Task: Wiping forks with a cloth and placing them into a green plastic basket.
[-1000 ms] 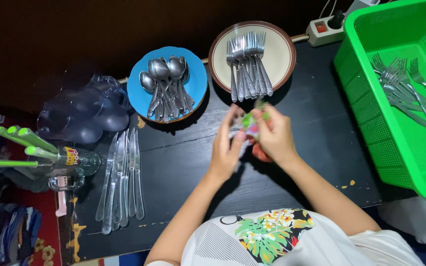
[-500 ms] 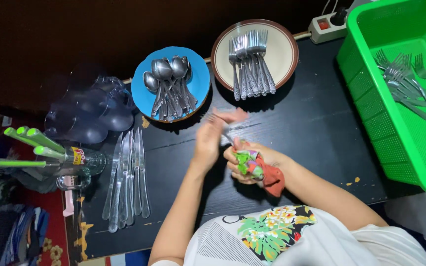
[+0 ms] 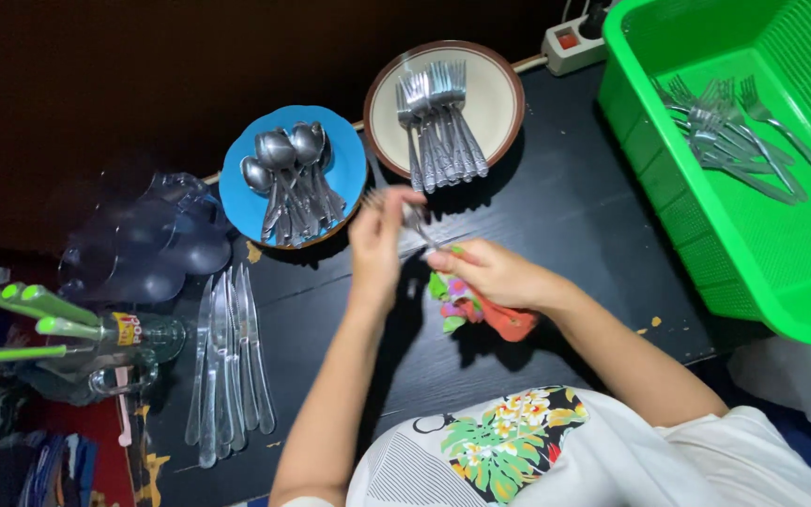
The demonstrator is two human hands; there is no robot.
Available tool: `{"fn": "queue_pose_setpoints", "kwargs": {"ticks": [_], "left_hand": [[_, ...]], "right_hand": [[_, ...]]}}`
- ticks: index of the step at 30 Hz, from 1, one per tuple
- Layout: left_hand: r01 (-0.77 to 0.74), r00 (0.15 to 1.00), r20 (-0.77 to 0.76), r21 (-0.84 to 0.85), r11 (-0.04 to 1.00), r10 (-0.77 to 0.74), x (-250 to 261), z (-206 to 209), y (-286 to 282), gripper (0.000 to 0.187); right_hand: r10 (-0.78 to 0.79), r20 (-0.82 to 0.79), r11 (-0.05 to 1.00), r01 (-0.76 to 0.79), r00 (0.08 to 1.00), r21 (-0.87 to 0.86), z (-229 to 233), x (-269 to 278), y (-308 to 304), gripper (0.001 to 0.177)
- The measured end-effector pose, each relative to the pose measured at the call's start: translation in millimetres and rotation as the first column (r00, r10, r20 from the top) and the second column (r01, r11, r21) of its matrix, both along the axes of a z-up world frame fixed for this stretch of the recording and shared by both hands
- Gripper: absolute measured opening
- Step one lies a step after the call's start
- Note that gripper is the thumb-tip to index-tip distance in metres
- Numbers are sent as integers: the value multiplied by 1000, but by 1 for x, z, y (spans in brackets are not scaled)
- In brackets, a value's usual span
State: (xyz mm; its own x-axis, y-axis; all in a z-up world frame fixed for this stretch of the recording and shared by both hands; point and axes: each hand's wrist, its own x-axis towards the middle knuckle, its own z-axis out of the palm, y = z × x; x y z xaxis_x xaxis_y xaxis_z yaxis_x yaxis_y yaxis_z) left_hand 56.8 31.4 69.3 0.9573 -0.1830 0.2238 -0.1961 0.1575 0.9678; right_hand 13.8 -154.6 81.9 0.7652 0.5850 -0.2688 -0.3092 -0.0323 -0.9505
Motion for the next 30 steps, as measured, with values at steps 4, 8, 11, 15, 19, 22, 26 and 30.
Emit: {"fn": "queue_pose_setpoints", "kwargs": {"ticks": [4, 8, 11, 15, 19, 22, 26, 30], "left_hand": [[-113, 992, 54, 12, 994, 112, 66, 33, -17, 28], [-41, 999, 20, -21, 999, 41, 163, 35, -25, 24], [92, 996, -3, 131, 987, -92, 226, 14, -36, 22], [90, 984, 119, 296, 951, -130, 262, -39, -44, 21], [-332, 857, 513, 499, 801, 36, 235, -29, -52, 34], [-521, 744, 659, 465, 716, 112, 196, -16, -53, 36], [-473, 804, 560, 399, 786, 200, 105, 26, -58, 23], [-497, 792, 580, 436, 750, 188, 22, 4, -57, 18]], "right_hand": [[-165, 111, 961, 185, 980, -208, 50, -21, -46, 35], [-124, 547, 918, 305, 828, -253, 77, -68, -108, 28], [-400, 329, 795, 503, 855, -340, 80, -109, -162, 22], [-535, 413, 568, 675, 737, -470, 92, -139, -225, 19], [-379, 771, 404, 841, 512, -359, 81, -122, -294, 17], [-163, 837, 229, 845, 523, -484, 90, -81, -326, 22], [1, 607, -8, 607, 795, -795, 75, 2, -375, 34], [109, 487, -248, 498, 867, -831, -24, 91, -438, 34]]}}
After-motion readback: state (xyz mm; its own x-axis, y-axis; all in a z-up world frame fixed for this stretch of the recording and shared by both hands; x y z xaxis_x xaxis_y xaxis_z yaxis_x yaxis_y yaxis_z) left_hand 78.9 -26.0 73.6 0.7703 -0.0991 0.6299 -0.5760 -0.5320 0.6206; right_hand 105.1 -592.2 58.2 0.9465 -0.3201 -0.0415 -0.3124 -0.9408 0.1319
